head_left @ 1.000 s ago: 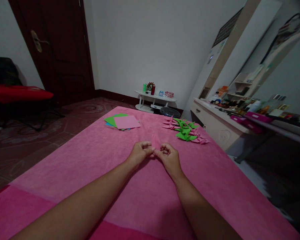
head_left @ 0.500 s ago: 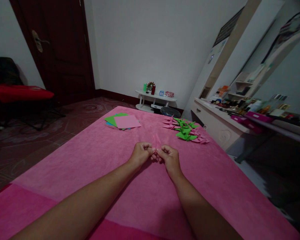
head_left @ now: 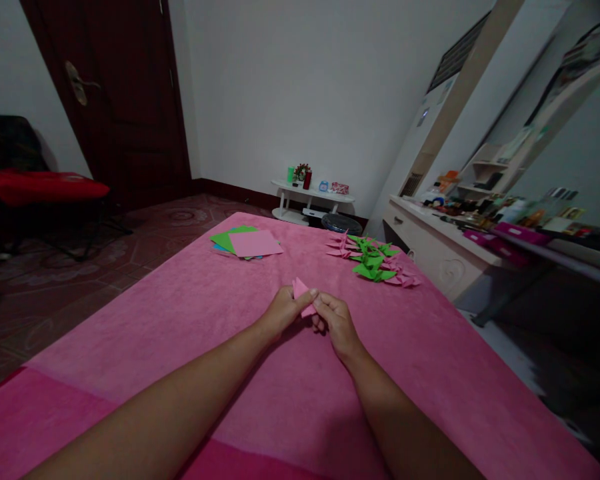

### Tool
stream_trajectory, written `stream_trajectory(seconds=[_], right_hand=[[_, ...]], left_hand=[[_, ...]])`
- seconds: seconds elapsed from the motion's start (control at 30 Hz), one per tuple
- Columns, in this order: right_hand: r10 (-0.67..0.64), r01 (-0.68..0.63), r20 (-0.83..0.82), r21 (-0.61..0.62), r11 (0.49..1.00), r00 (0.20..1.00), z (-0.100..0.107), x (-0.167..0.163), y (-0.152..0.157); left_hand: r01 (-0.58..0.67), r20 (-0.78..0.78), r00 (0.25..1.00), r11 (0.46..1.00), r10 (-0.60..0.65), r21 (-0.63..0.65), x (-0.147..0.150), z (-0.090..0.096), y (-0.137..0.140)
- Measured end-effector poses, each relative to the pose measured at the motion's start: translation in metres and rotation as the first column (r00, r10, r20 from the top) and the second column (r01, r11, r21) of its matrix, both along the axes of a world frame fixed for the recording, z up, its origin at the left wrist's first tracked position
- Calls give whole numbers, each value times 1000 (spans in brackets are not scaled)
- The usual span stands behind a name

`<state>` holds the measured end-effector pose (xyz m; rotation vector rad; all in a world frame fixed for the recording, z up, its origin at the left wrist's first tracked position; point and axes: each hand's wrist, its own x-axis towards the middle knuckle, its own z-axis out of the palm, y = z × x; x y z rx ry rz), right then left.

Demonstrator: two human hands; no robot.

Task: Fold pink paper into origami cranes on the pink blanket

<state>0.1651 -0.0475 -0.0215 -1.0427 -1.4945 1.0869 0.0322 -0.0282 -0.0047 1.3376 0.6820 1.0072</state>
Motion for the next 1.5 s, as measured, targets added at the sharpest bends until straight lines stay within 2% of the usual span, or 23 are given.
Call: stream_trajectory(seconds=[0.13, 0.23, 0.43, 0.63, 0.77, 0.9, 1.0, 1.1, 1.23, 1.37, 1.43, 1.5], right_hand=[[23, -23, -10, -36, 999, 1000, 5, -3, -2], [35, -36, -21, -62, 997, 999, 10, -7, -5], [31, -32, 59, 23, 999, 998, 17, -11, -9], [-8, -1, 119, 78, 997, 993, 20, -13, -13], [-17, 13, 115, 36, 999, 993, 19, -14, -13], [-161, 157, 44, 74, 985, 986, 12, -8, -6], [-253, 253, -8, 95, 963, 967, 7, -2, -1], [-257, 257, -16, 93, 962, 966, 4, 0, 3], [-274, 272, 7, 102, 957, 962, 2, 0, 6], [-420, 405, 13, 241, 882, 907, 4, 2, 8], [-439, 408, 32, 315, 857, 898, 7, 2, 7], [-426, 383, 49, 354, 853, 903, 10, 2, 5]], left_hand=[[-171, -76, 983, 985, 168, -23, -3, -3, 4], [-203, -109, 974, 979, 198, -27, -4, -4, 5], [-301, -167, 940, 953, 296, -5, -4, -5, 7], [-397, -161, 904, 917, 396, 25, 0, -13, 15], [-387, -43, 922, 917, 385, -97, -4, -14, 19], [-234, 71, 965, 949, 254, -212, -9, -8, 17], [-127, 40, 990, 981, 135, -148, -8, -4, 12], [-86, 26, 996, 995, 87, -57, -5, -3, 8], [-138, 43, 989, 988, 141, -62, -3, -5, 8], [-172, -43, 985, 984, 170, -43, -3, -11, 12], [-175, -82, 982, 984, 173, -22, -4, -12, 13], [-179, -104, 979, 984, 177, -10, -4, -12, 12]])
